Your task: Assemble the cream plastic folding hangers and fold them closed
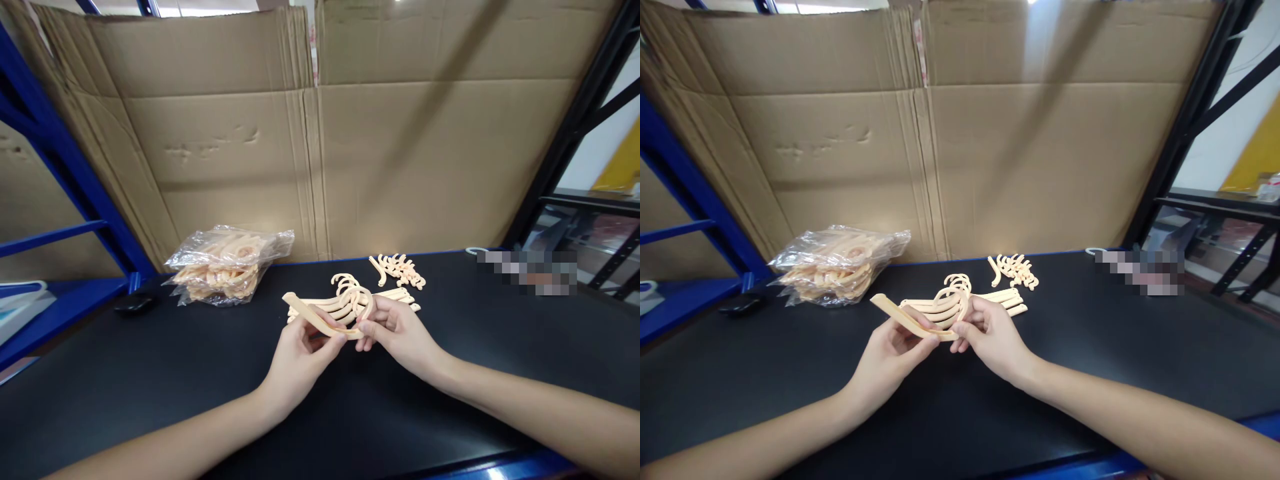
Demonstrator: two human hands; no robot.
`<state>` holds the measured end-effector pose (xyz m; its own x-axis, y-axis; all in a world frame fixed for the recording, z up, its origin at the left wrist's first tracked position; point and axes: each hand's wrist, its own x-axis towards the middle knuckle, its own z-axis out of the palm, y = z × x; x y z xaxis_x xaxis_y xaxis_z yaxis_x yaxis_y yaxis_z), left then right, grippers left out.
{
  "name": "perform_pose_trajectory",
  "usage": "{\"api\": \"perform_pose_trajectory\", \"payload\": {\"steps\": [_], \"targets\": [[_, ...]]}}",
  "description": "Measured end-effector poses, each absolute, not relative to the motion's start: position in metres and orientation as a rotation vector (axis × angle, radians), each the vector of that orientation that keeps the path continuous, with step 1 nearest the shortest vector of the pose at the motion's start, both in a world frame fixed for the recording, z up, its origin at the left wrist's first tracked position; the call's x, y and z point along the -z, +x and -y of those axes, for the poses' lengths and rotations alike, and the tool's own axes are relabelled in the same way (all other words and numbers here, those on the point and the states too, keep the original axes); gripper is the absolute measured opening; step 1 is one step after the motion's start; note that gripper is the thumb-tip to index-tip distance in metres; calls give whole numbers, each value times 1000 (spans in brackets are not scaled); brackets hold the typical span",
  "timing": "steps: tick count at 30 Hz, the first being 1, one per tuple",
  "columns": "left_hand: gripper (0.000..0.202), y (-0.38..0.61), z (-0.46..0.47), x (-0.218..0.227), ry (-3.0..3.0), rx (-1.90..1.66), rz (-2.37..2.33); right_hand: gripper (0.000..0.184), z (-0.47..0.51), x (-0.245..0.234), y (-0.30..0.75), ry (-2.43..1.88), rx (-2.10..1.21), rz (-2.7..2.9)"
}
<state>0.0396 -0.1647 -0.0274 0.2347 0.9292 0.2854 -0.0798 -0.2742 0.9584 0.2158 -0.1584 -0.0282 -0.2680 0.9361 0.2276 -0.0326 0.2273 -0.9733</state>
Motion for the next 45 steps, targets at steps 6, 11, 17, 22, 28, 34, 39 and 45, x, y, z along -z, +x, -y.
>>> {"api": "perform_pose_trajectory", "payload": {"steps": [6, 11, 17, 22, 28, 34, 39, 45], "targets": [[26, 45, 168, 28, 1440, -1201, -786, 29, 156, 36, 212, -854, -1198, 1511], [29, 43, 168, 26, 1363, -1199, -828, 31, 153, 28, 216, -863, -1285, 1499], [34, 41, 166, 25, 1197, -1228, -843, 33, 107, 7, 256, -918, -1026, 1508], [34, 40, 167, 26, 1178, -1243, -851, 20, 56, 11, 296, -1091, -182, 2177], [34, 40, 168, 23, 1163, -1239, -870, 16, 46, 24, 298, -1046, -84, 2347], [38, 40, 170, 23, 1163, -1204, -857, 17, 70, 7, 290, -981, -328, 1756], [37, 42, 171, 24, 1194, -1214, -821, 27, 124, -12, 273, -820, -963, 1324], [38, 43, 172, 22, 1240, -1226, -849, 29, 149, 7, 247, -862, -1167, 1309]]}}
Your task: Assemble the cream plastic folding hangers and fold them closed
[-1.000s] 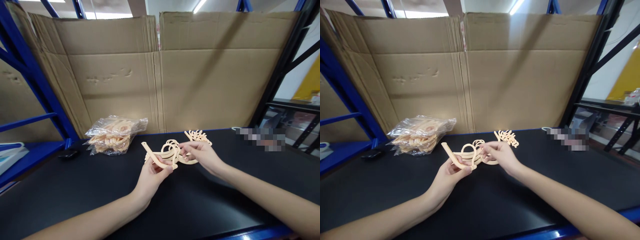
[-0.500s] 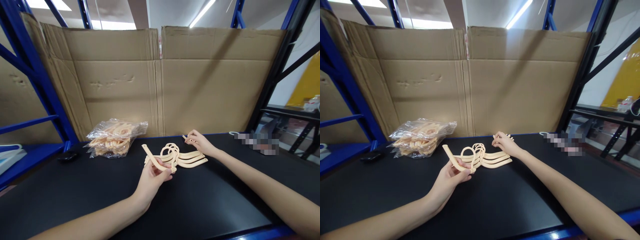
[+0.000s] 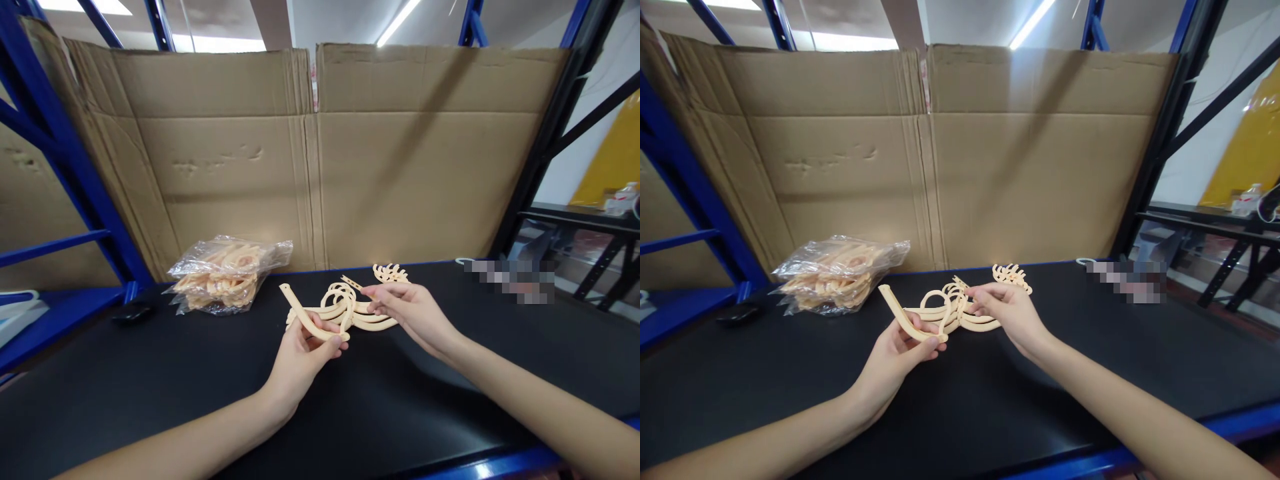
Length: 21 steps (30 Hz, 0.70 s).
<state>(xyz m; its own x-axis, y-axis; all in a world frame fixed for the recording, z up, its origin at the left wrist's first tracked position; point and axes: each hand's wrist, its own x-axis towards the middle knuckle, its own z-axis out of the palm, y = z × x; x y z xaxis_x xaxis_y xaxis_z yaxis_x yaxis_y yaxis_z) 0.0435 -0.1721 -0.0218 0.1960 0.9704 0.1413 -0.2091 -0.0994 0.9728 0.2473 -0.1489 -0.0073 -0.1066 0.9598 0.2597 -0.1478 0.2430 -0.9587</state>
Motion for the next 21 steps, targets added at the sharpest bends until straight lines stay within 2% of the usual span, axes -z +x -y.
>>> {"api": "perform_pose_trajectory", "payload": {"steps": [4, 9, 12, 18, 21], "targets": [[41, 43, 170, 25, 1266, -1222, -817, 28, 147, 20, 240, -944, -1152, 1314], [40, 43, 168, 26, 1270, -1228, -768, 62, 152, 21, 235, -833, -1211, 1256], [41, 44, 167, 26, 1258, -1236, -765, 71, 152, 23, 231, -802, -1329, 1208], [41, 46, 166, 25, 1285, -1218, -754, 49, 154, 26, 223, -813, -1435, 1252], [40, 47, 167, 23, 1293, -1212, -766, 47, 156, 25, 222, -841, -1445, 1290]]}}
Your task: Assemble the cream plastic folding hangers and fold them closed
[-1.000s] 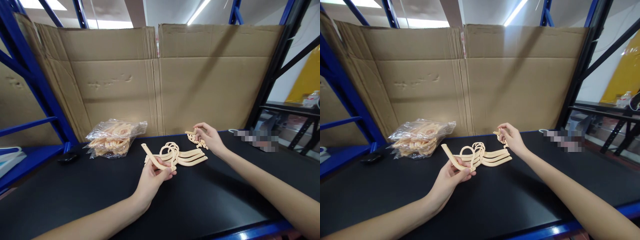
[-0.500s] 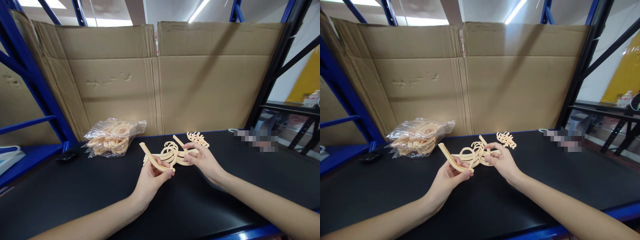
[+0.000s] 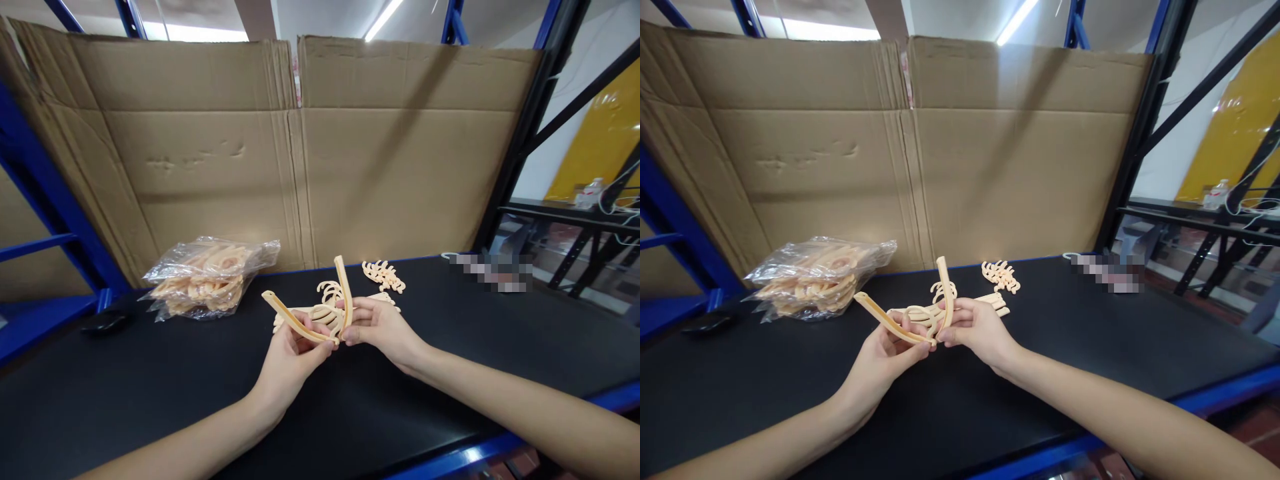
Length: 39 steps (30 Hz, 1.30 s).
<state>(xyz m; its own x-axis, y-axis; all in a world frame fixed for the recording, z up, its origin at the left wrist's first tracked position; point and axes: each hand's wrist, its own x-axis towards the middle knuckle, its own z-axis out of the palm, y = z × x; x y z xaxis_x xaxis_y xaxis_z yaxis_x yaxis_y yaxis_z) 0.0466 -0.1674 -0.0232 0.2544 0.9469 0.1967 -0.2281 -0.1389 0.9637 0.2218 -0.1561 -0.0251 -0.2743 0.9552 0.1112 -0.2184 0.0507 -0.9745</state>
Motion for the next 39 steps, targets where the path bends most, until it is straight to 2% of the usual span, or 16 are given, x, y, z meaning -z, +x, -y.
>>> {"api": "perform_pose_trajectory", "payload": {"steps": [7, 17, 39], "targets": [[40, 48, 168, 23, 1313, -1181, -796, 31, 157, 25, 220, -789, -1416, 1296], [40, 49, 170, 23, 1341, -1161, -764, 34, 158, 24, 223, -858, -1413, 1325], [39, 46, 171, 28, 1333, -1211, -756, 23, 165, 30, 214, -872, -1306, 1346]]}}
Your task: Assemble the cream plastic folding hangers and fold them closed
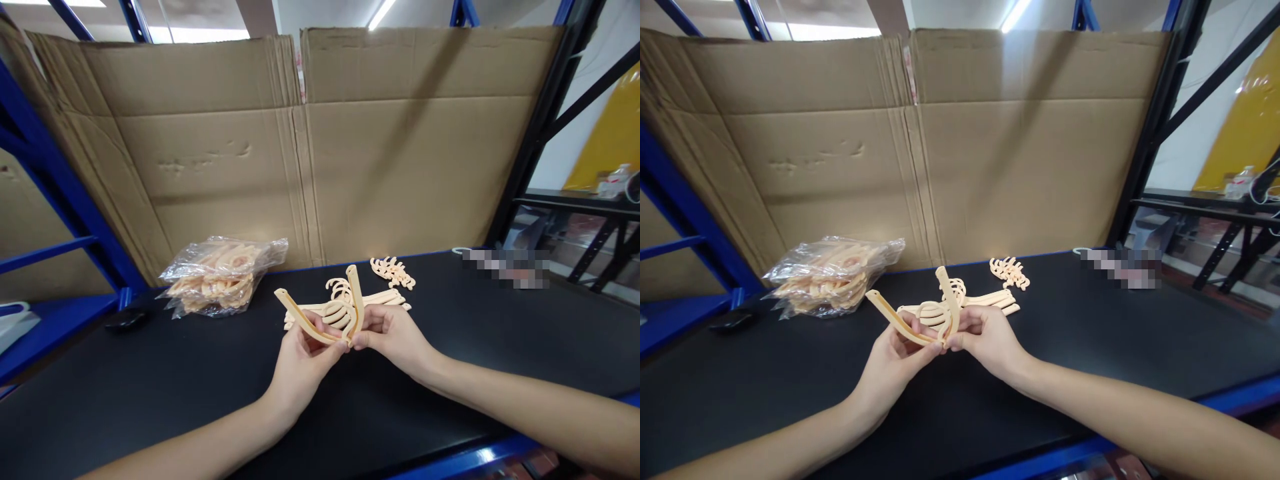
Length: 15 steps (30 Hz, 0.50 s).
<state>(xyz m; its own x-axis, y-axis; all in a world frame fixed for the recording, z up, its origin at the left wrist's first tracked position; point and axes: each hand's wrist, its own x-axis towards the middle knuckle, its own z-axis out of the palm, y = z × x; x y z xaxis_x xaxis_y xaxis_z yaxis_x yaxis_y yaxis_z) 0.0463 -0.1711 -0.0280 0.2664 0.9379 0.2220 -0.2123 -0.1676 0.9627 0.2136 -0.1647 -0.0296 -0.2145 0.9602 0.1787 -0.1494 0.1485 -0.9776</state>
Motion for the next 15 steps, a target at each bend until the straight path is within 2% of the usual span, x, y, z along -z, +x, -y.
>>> {"api": "perform_pose_trajectory", "payload": {"steps": [15], "targets": [[44, 50, 174, 19, 1180, -1308, -832, 28, 163, 31, 210, -804, -1241, 1374]]}}
